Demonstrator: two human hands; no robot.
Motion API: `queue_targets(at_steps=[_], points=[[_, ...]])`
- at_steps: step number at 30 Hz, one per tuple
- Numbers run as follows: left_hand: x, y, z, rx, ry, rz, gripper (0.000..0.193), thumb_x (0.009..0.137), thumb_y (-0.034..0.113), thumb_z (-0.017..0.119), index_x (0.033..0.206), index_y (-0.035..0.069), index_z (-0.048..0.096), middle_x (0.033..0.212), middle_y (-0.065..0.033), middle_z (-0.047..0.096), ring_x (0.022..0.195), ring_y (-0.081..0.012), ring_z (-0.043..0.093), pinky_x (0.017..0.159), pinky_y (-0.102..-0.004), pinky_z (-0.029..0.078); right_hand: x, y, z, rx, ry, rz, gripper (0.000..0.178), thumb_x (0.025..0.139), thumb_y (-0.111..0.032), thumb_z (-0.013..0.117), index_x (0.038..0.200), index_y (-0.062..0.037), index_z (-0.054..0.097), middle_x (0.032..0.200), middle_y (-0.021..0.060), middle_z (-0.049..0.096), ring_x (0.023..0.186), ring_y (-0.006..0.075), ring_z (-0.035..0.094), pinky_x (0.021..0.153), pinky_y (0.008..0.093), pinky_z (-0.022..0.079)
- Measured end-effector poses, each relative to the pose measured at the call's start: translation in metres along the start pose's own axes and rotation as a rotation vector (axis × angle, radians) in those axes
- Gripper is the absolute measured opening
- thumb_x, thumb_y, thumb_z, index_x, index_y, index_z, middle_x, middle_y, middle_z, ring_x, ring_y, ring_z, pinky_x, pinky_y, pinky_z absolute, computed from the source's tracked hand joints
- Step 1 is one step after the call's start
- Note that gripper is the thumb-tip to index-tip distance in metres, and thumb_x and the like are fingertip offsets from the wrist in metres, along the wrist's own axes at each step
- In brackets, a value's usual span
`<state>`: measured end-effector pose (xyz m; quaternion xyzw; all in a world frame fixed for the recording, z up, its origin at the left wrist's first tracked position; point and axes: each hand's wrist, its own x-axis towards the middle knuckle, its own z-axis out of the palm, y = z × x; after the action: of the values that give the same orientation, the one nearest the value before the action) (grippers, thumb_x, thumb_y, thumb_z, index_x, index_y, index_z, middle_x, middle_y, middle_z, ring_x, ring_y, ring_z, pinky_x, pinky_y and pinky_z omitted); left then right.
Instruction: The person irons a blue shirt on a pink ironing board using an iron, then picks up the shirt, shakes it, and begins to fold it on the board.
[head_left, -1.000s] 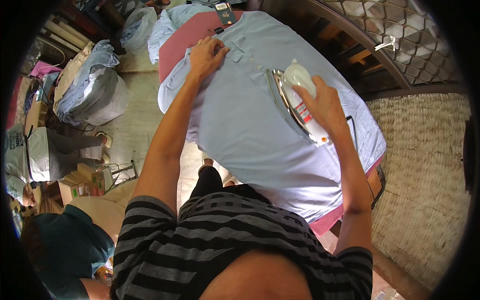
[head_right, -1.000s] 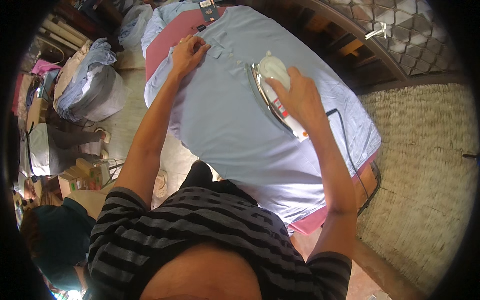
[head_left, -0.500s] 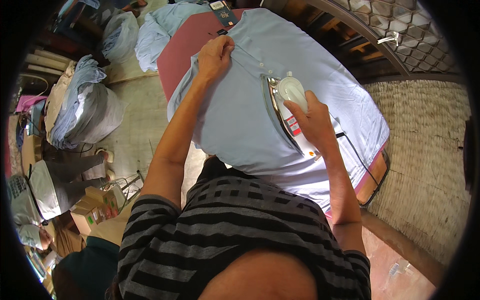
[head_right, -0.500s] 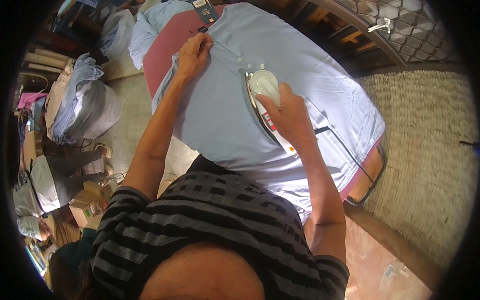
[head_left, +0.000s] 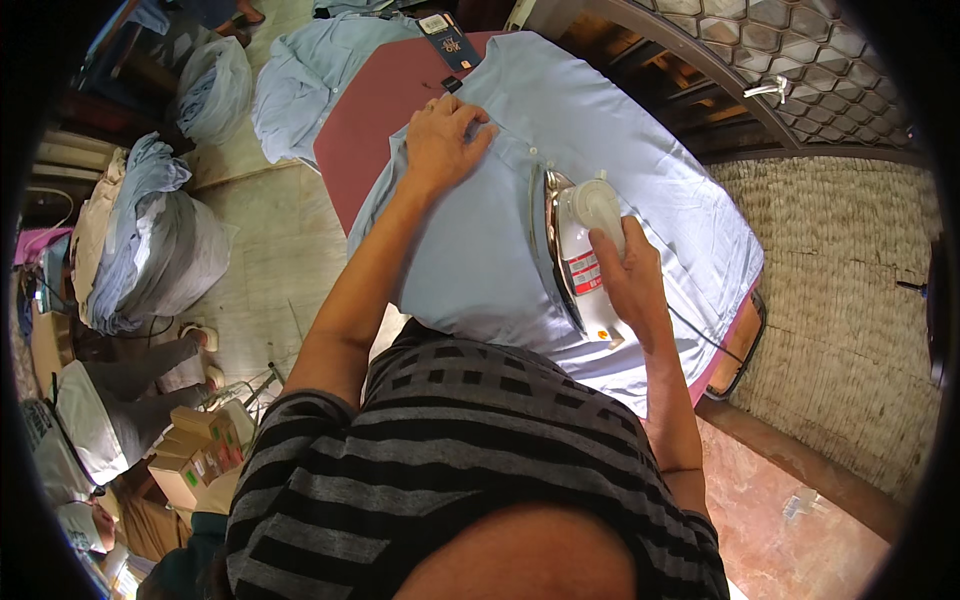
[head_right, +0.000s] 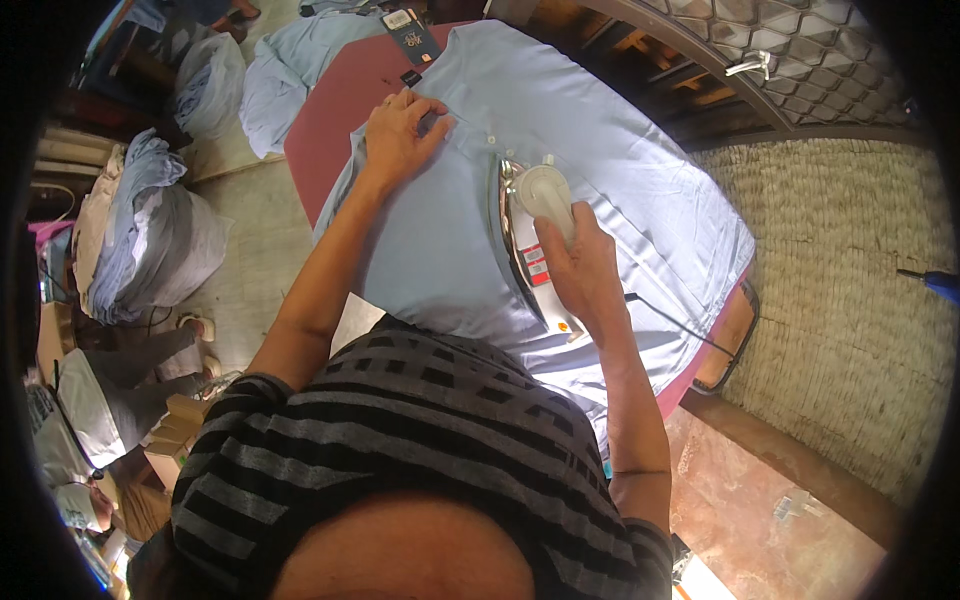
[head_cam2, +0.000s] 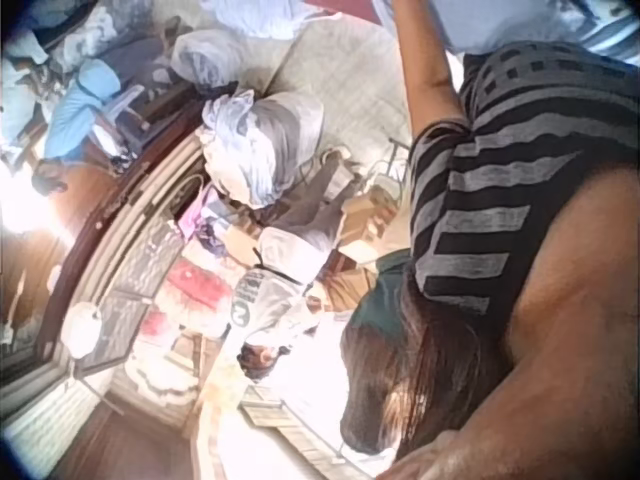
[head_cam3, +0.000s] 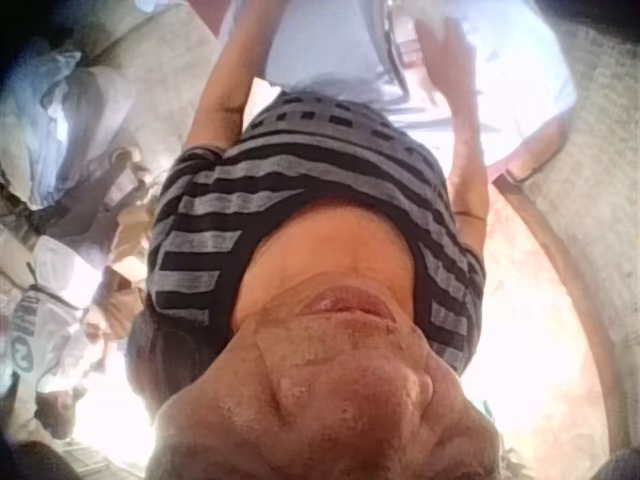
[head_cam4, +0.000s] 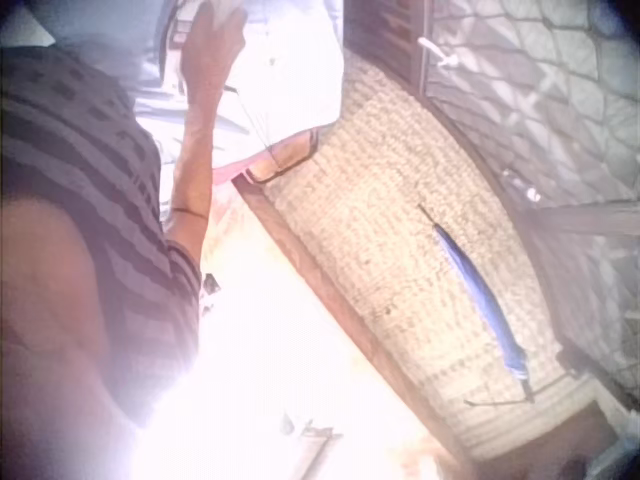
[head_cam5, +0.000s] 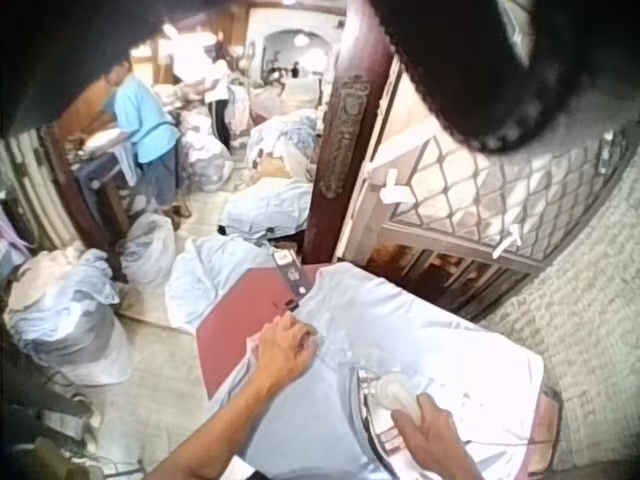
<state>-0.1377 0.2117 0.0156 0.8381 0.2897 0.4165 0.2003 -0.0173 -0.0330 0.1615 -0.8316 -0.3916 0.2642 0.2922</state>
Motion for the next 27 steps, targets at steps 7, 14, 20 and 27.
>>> queue_targets(at_steps=[7,14,20,27], points=[[0.005,-0.008,0.002,-0.072,-0.056,-0.020,0.011,0.080,0.010,0.072,0.090,0.014,0.072,0.077,-0.0027,0.060,0.072,-0.0232,0.059,0.066,-0.0361,0.044,0.015,-0.012,0.026,0.056,-0.043,0.030,0.034,0.100,-0.031,0.056,0.100,0.0021,0.050,0.076,0.0250,0.064,0.068,0.0381,0.066,0.062,0.0437,0.048],[0.006,-0.009,0.002,-0.096,-0.003,-0.010,0.010,0.081,0.008,0.070,0.089,0.014,0.073,0.076,-0.0023,0.059,0.069,-0.0223,0.057,0.062,-0.0356,0.043,0.023,-0.026,0.044,0.133,-0.074,0.076,0.036,0.100,-0.031,0.056,0.100,0.0041,0.047,0.078,0.0279,0.064,0.074,0.0424,0.067,0.064,0.0452,0.049],[0.006,-0.008,0.000,-0.084,-0.037,-0.081,0.008,0.083,0.011,0.070,0.087,0.018,0.072,0.077,-0.0012,0.058,0.075,-0.0235,0.059,0.066,-0.0380,0.042,0.023,-0.027,0.044,0.166,-0.096,0.097,0.034,0.100,-0.029,0.055,0.100,0.0041,0.047,0.082,0.0280,0.064,0.075,0.0403,0.068,0.065,0.0436,0.050],[0.008,-0.009,0.005,-0.093,-0.024,-0.080,0.008,0.082,0.010,0.071,0.087,0.016,0.073,0.077,-0.0011,0.059,0.073,-0.0236,0.059,0.065,-0.0379,0.042,0.034,-0.038,0.044,0.175,-0.116,0.137,0.032,0.100,-0.027,0.056,0.100,0.0037,0.046,0.083,0.0268,0.065,0.076,0.0393,0.068,0.066,0.0412,0.051]])
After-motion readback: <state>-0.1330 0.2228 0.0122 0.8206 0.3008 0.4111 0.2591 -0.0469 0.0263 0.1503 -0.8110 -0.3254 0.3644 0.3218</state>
